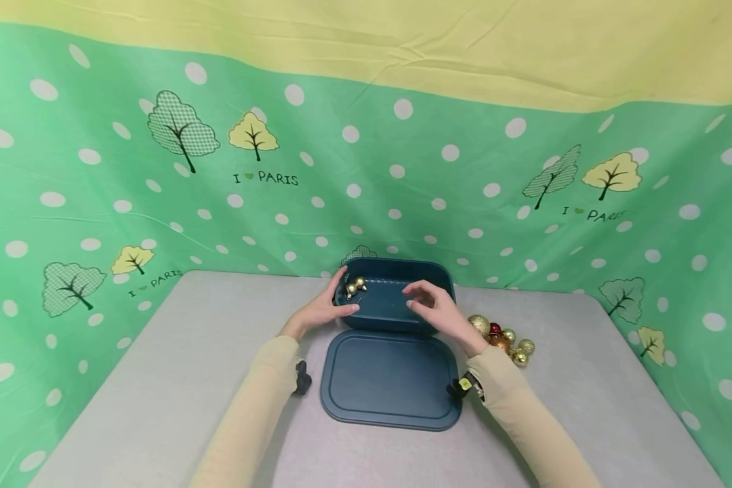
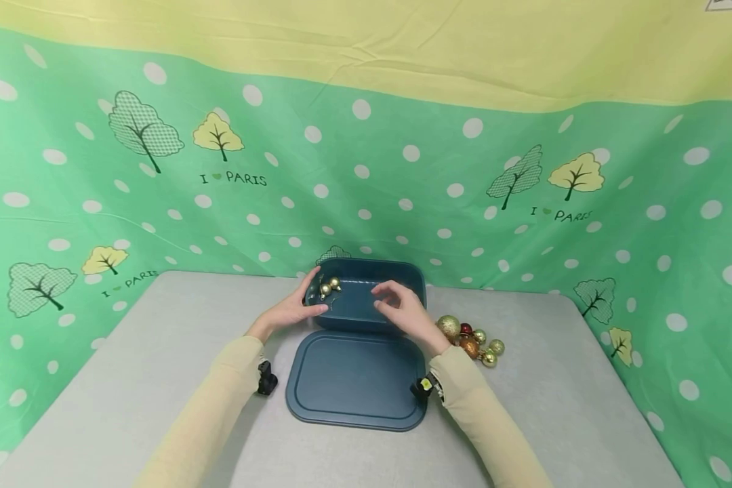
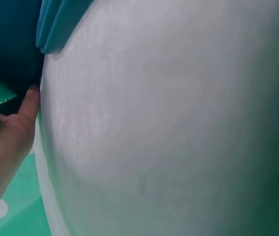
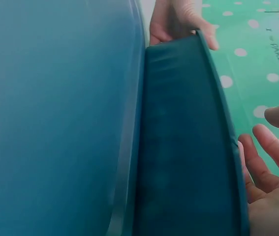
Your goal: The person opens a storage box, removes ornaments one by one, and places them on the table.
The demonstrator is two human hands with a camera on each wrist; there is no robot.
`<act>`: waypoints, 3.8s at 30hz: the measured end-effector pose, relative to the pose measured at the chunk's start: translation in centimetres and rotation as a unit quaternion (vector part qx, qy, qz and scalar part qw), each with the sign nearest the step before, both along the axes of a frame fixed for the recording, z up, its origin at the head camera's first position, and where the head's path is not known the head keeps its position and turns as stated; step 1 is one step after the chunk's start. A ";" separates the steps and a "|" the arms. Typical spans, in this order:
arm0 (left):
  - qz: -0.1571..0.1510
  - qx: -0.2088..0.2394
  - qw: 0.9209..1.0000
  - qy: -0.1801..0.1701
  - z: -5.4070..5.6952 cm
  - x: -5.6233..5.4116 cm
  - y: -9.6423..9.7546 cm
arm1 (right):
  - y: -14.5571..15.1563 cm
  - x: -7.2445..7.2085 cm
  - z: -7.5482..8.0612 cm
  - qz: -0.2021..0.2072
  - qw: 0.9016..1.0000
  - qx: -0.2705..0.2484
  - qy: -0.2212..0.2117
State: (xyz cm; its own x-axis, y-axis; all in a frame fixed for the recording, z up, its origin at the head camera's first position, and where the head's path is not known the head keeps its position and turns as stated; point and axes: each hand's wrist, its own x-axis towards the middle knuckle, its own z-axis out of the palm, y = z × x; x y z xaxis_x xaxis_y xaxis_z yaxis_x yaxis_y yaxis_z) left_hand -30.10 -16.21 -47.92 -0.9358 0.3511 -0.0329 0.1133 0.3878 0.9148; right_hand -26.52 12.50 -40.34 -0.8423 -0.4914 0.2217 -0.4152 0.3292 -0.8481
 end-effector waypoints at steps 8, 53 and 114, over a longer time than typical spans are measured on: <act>0.001 0.006 1.000 0.001 0.0 0.0 0.1 | -2.1 -3.8 -3.1 0.018 0.999 0.027 -0.005; -0.034 -0.076 0.996 0.012 2.2 0.1 -0.4 | -11.4 -7.9 -5.8 0.030 0.992 0.060 -0.104; 0.046 -0.355 0.918 0.172 1.9 0.9 1.5 | 7.9 3.7 -1.0 -0.026 0.998 0.001 -0.058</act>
State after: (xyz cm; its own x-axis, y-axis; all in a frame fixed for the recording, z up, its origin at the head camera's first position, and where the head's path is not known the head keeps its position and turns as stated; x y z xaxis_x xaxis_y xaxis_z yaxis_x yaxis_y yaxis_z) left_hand -29.20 -14.73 -46.05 -0.9582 0.2748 0.0797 0.2852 0.8944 0.3446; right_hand -22.87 20.43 -41.33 -0.8864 -0.4469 0.1211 -0.2975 0.3493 -0.8885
